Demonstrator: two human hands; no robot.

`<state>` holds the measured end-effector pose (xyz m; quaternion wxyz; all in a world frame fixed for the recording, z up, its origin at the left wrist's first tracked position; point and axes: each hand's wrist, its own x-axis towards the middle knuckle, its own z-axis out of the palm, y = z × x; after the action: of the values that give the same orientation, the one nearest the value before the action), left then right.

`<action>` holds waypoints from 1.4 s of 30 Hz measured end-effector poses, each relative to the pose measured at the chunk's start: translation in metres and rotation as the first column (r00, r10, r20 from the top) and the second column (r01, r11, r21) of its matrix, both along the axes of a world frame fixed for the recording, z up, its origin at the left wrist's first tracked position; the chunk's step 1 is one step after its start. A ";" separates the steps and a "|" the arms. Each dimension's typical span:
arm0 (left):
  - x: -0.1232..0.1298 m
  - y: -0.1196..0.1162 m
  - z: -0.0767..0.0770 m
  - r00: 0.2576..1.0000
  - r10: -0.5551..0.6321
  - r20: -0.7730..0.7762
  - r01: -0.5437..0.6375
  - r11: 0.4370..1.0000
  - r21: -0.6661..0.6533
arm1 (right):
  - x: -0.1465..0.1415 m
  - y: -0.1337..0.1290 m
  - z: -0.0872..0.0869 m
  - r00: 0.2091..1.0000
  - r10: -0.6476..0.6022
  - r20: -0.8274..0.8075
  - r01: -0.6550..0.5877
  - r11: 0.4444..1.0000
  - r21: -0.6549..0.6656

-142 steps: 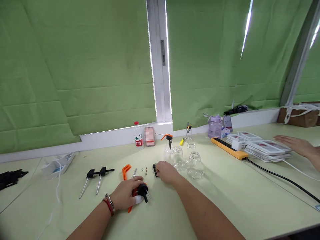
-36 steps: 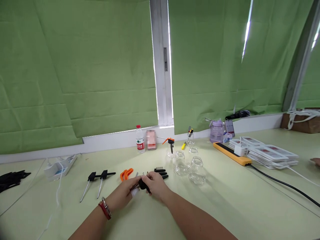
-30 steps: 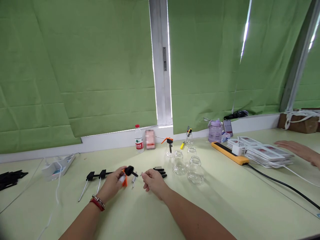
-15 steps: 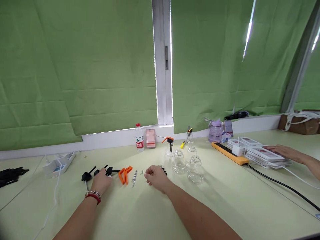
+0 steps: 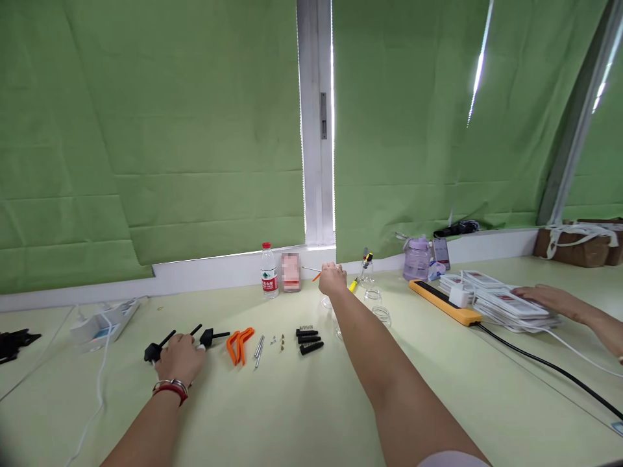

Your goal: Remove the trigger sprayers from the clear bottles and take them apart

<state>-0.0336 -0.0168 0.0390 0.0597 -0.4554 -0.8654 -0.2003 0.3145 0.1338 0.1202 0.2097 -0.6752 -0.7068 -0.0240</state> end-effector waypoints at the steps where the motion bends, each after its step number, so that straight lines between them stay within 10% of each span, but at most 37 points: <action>1: -0.002 0.001 -0.002 0.999 0.003 0.039 -0.002 1.000 -0.019 | 0.000 0.002 -0.003 1.000 -0.013 0.027 0.013 1.000 -0.017; 20: -0.005 0.000 -0.003 0.996 0.015 0.086 -0.011 0.999 -0.048 | -0.017 0.003 -0.017 0.991 -0.042 0.128 0.042 0.999 0.004; 29: 0.017 0.001 0.005 0.974 -0.175 -0.141 0.206 0.946 0.252 | -0.040 -0.037 0.024 0.993 0.067 0.094 -0.088 0.968 0.237; 34: 0.066 -0.018 0.015 0.795 -0.591 -0.138 0.563 0.634 0.530 | -0.061 -0.103 0.040 0.932 0.327 -0.152 -0.282 0.924 0.258; 37: 0.103 -0.039 0.024 0.554 -0.830 0.062 0.663 0.485 0.571 | -0.073 -0.148 0.030 0.838 0.479 -0.260 -0.437 0.876 0.202; 42: 0.132 -0.061 0.036 0.167 -0.887 0.431 0.575 0.443 0.688 | -0.080 -0.191 0.003 0.670 0.580 -0.463 -0.587 0.796 0.147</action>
<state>0.0979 -0.0773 0.0752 -0.3292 -0.6698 -0.4035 -0.5293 0.2343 -0.0576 0.1231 0.3717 -0.3988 -0.8090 0.2195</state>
